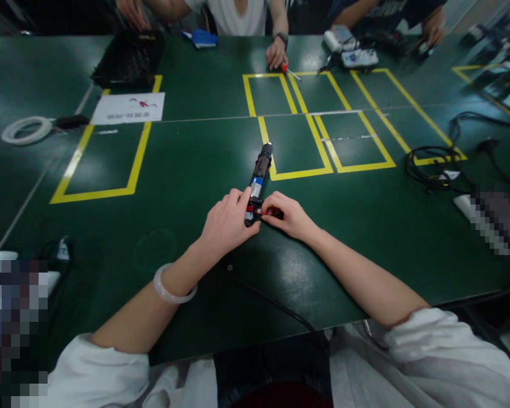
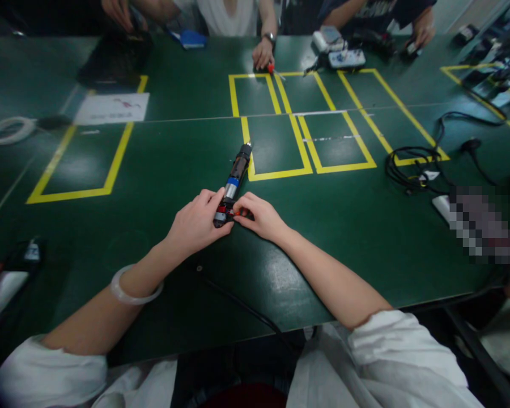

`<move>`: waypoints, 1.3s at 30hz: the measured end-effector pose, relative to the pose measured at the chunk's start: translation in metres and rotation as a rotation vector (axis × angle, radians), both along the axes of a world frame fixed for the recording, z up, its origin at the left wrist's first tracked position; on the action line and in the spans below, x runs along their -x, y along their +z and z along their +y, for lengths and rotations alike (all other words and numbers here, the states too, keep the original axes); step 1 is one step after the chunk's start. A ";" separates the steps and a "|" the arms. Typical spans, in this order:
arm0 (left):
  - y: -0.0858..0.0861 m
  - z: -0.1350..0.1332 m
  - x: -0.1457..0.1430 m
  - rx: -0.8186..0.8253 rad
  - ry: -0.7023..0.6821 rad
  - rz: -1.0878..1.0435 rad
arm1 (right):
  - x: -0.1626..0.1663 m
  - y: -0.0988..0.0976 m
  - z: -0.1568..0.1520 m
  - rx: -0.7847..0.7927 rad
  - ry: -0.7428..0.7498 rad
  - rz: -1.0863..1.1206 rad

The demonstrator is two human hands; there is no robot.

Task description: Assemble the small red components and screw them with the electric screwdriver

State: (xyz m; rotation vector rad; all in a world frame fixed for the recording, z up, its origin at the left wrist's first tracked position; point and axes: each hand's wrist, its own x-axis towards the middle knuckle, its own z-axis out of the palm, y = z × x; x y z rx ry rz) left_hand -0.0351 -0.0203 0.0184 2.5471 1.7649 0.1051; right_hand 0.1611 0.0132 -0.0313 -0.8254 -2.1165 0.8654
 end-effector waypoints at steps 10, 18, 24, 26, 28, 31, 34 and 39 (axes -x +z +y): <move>0.000 -0.001 -0.001 0.010 0.009 0.009 | -0.002 -0.002 -0.001 -0.038 -0.010 0.022; -0.004 -0.004 -0.004 -0.020 0.042 -0.007 | -0.004 0.003 -0.001 -0.043 -0.072 0.016; -0.007 -0.001 -0.004 -0.029 0.064 -0.001 | -0.004 0.004 -0.002 -0.014 -0.060 0.040; -0.005 0.000 -0.002 -0.028 0.047 0.023 | -0.003 0.003 -0.003 -0.005 -0.047 0.049; -0.002 0.001 0.001 -0.030 0.033 0.061 | -0.003 0.002 -0.002 0.009 -0.053 0.063; 0.003 0.005 0.009 -0.025 0.040 0.128 | -0.002 0.000 -0.001 0.038 -0.054 0.065; 0.008 0.013 0.023 0.022 0.089 0.186 | -0.003 -0.001 -0.001 0.052 -0.048 0.047; 0.014 0.032 0.068 0.099 0.223 0.225 | -0.005 -0.001 0.000 0.061 -0.047 0.050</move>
